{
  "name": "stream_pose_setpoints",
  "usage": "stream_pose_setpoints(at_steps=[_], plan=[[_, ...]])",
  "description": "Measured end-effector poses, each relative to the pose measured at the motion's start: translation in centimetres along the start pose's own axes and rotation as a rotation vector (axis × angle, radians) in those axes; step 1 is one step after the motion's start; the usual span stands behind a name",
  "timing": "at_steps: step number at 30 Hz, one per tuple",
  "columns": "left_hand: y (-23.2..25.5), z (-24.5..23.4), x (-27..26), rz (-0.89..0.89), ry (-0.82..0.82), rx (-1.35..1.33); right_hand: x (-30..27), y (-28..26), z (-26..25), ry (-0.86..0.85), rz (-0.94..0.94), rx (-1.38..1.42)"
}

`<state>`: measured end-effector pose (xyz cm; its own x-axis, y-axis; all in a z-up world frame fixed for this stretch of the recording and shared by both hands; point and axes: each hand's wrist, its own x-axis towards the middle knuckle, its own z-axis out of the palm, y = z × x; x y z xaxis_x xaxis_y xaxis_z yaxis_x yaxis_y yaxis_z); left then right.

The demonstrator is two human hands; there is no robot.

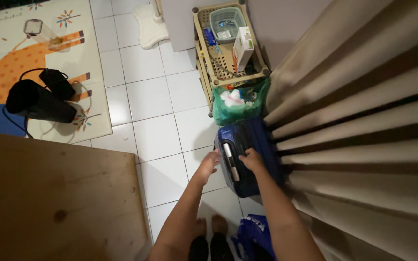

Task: Organize clothes hangers on a desk and hang them on a rack.

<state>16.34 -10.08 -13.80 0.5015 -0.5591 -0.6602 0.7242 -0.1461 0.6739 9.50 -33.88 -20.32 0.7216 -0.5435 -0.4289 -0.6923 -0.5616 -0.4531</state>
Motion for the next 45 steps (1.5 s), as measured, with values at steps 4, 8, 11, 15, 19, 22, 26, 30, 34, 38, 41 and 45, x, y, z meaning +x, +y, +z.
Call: stream_pose_setpoints(at_steps=[4, 8, 11, 15, 19, 22, 26, 30, 34, 38, 41, 45], plan=[[-0.7, -0.4, -0.1, 0.011, 0.018, 0.001, 1.2, 0.6, 0.8, -0.077, 0.052, -0.049], [-1.5, -0.7, -0.1, 0.021, 0.007, 0.003, 1.4, 1.2, 1.5, -0.108, 0.078, -0.085], [-0.8, -0.6, -1.4, 0.013, 0.026, 0.017, 0.0, -0.8, 0.1, -0.214, 0.172, -0.021], [0.1, -0.4, -2.8, 0.011, 0.033, 0.052, -0.2, -0.5, 0.6, -0.223, 0.26, 0.298], [0.0, -0.7, -3.4, -0.005, 0.051, 0.024, -1.0, -1.3, 0.5, -0.189, 0.205, 0.283], [-0.3, -0.9, -3.5, -0.003, 0.05, 0.015, -2.2, -2.4, -0.2, -0.149, 0.224, 0.209], [-1.2, -1.3, -3.0, -0.002, 0.045, -0.004, -3.7, -3.9, -1.3, -0.117, 0.22, 0.158], [-4.1, -1.4, -0.9, -0.003, 0.022, -0.029, -3.0, -2.0, 0.1, -0.101, 0.223, 0.089], [-4.0, -0.6, -0.7, -0.029, 0.059, -0.013, -1.9, -0.8, 0.3, 0.01, 0.091, -0.045], [-5.0, -0.6, -0.2, -0.026, 0.037, -0.032, -3.5, -2.1, -0.9, -0.078, 0.172, -0.06], [-3.8, -0.3, -1.1, -0.057, 0.064, 0.019, -4.1, -2.5, -1.4, -0.075, 0.168, 0.001], [-3.6, -0.6, -1.6, -0.051, 0.079, 0.005, -3.7, -1.9, -1.0, -0.039, 0.137, 0.032]])
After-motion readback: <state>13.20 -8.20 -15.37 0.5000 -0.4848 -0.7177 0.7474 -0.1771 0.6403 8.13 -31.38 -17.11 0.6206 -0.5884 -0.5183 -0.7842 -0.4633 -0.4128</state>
